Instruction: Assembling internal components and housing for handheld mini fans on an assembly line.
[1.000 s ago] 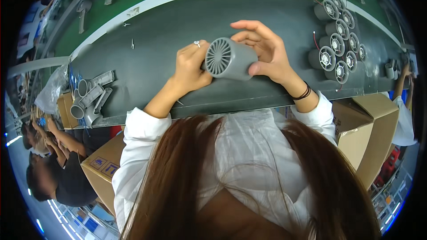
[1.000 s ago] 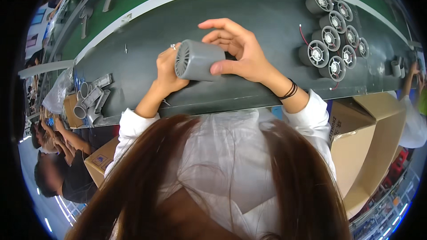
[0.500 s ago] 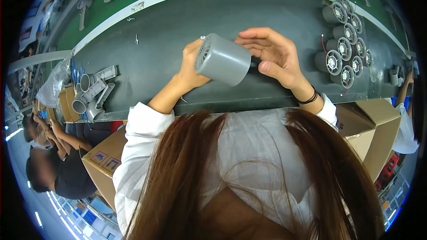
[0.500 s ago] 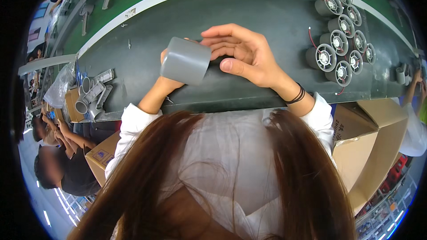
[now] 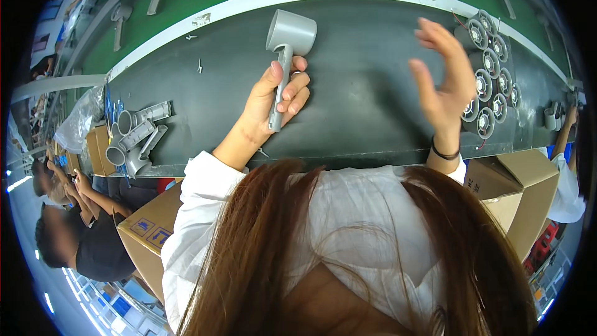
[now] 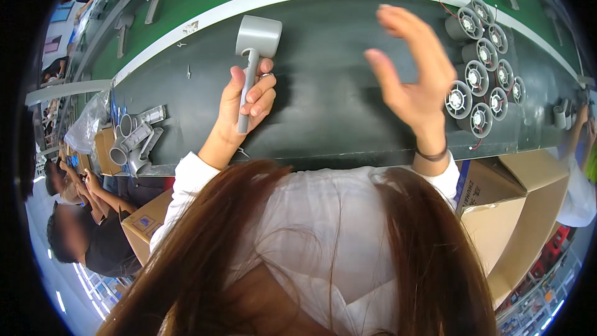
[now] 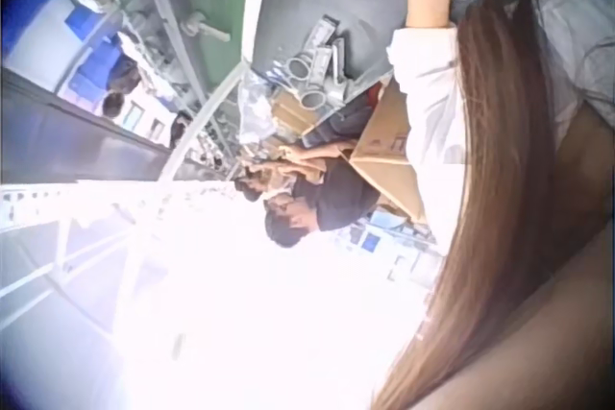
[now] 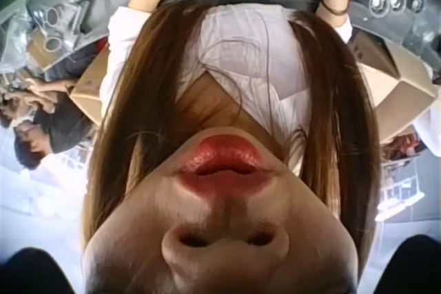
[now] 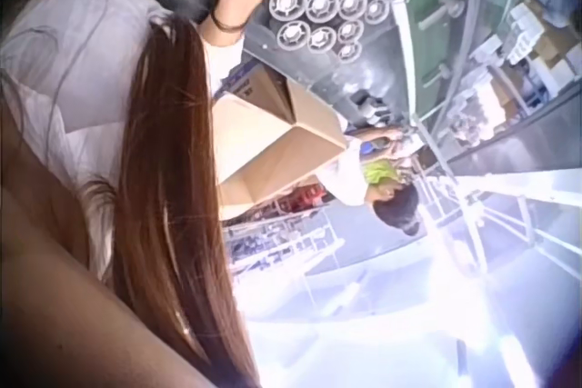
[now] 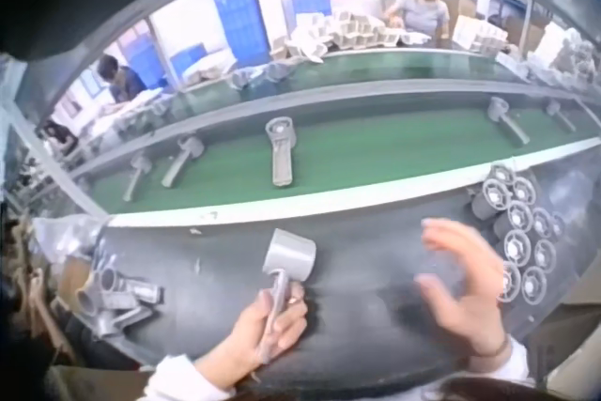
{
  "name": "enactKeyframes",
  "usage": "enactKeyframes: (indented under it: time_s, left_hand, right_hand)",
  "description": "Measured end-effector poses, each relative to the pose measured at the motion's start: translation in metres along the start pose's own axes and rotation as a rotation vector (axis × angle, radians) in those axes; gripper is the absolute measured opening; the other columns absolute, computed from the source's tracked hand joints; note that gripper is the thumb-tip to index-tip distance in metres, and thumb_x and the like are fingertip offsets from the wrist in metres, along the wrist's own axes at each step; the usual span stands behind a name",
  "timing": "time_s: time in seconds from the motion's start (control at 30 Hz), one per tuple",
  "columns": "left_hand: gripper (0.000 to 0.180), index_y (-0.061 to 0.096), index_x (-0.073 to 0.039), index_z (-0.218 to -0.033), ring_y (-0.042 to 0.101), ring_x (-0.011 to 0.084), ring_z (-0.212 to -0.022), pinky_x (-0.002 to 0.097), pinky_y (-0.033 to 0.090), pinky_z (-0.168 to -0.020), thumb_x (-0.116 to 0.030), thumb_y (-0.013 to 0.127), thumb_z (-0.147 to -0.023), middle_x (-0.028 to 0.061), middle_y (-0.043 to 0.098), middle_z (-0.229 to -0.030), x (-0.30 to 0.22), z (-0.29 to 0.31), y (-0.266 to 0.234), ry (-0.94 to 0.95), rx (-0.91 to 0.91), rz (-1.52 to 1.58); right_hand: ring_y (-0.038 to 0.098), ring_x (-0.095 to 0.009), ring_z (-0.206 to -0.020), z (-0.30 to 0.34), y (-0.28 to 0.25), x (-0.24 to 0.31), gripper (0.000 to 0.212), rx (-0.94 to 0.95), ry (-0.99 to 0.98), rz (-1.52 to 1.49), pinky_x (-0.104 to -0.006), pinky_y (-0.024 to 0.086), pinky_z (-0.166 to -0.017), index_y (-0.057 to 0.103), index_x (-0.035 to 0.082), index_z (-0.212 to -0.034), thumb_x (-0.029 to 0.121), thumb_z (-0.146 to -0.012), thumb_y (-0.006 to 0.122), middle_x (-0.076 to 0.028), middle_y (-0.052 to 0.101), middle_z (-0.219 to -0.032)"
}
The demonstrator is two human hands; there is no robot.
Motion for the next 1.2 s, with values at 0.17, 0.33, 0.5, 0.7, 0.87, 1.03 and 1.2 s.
enactKeyframes:
  time_s: [0.17,0.33,0.5,0.7,0.87,1.03,1.2]
  left_hand:
    - [0.037,0.049,-0.007,-0.087,0.039,0.0154,-0.047,0.0231,0.033,-0.044,-0.044,0.053,-0.091,0.0021,0.038,-0.047,0.001,-0.004,-0.001,-0.081,-0.049,0.102]
    - [0.036,0.05,-0.006,-0.091,0.039,0.016,-0.047,0.0241,0.033,-0.044,-0.042,0.053,-0.087,0.0023,0.037,-0.045,-0.006,0.002,0.001,-0.069,-0.019,0.139]
    - [0.044,0.051,-0.004,-0.102,0.04,0.017,-0.048,0.0252,0.034,-0.046,-0.045,0.048,-0.085,0.0022,0.038,-0.046,-0.001,-0.002,0.008,-0.088,0.025,0.073]
    - [0.046,0.047,-0.004,-0.112,0.045,0.0198,-0.051,0.0255,0.036,-0.046,-0.042,0.045,-0.085,0.0052,0.044,-0.055,0.001,-0.002,0.01,-0.164,0.126,0.127]
    - [0.042,0.047,-0.003,-0.112,0.05,0.0216,-0.054,0.0272,0.038,-0.044,-0.036,0.044,-0.086,0.0058,0.045,-0.057,0.003,0.003,0.014,-0.143,0.03,-0.149]
    - [0.057,0.049,-0.001,-0.106,0.049,0.0192,-0.05,0.0249,0.036,-0.041,-0.054,0.037,-0.09,0.0051,0.043,-0.053,0.001,0.004,0.018,-0.131,0.042,-0.209]
    - [0.086,0.05,0.001,-0.102,0.05,0.0172,-0.044,0.0226,0.037,-0.035,-0.077,0.021,-0.082,0.0043,0.042,-0.049,0.007,0.005,0.025,-0.112,0.141,-0.318]
  right_hand:
    - [0.063,-0.026,-0.091,0.018,-0.048,-0.002,0.032,-0.199,0.159,0.522,-0.0335,0.049,-0.082,0.063,-0.001,-0.104,0.003,-0.073,0.072,-0.012,0.065,-0.103]
    - [0.056,-0.031,-0.103,0.061,-0.065,-0.012,0.035,-0.027,0.27,0.95,-0.0398,0.044,-0.091,0.063,0.002,-0.105,0.017,-0.075,0.074,-0.01,0.063,-0.106]
    - [0.05,-0.033,-0.113,0.086,-0.065,-0.017,0.04,0.048,0.362,1.036,-0.0413,0.04,-0.095,0.06,0.004,-0.111,0.023,-0.078,0.071,-0.012,0.059,-0.116]
    - [0.053,-0.033,-0.11,0.089,-0.051,-0.013,0.028,0.061,0.307,0.971,-0.0414,0.042,-0.093,0.062,0.004,-0.108,0.013,-0.081,0.067,-0.012,0.059,-0.12]
    - [0.053,-0.034,-0.109,0.089,-0.043,-0.007,0.025,0.049,0.262,0.893,-0.0406,0.043,-0.091,0.063,0.003,-0.105,0.008,-0.08,0.066,-0.013,0.059,-0.121]
    - [0.055,-0.034,-0.107,0.084,-0.035,0.004,0.017,-0.031,0.274,0.697,-0.0388,0.044,-0.09,0.065,0.002,-0.091,0.002,-0.074,0.069,-0.017,0.057,-0.123]
    - [0.056,-0.03,-0.109,0.081,-0.03,0.003,0.017,-0.013,0.336,0.482,-0.0361,0.044,-0.09,0.065,0.001,-0.083,-0.002,-0.068,0.072,-0.016,0.055,-0.127]
Point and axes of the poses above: each hand's wrist, its own z-axis away from the middle knuckle, its own y-axis out of the palm, x = y × z, the point moved 4 cm from there along -z, towards the middle knuckle
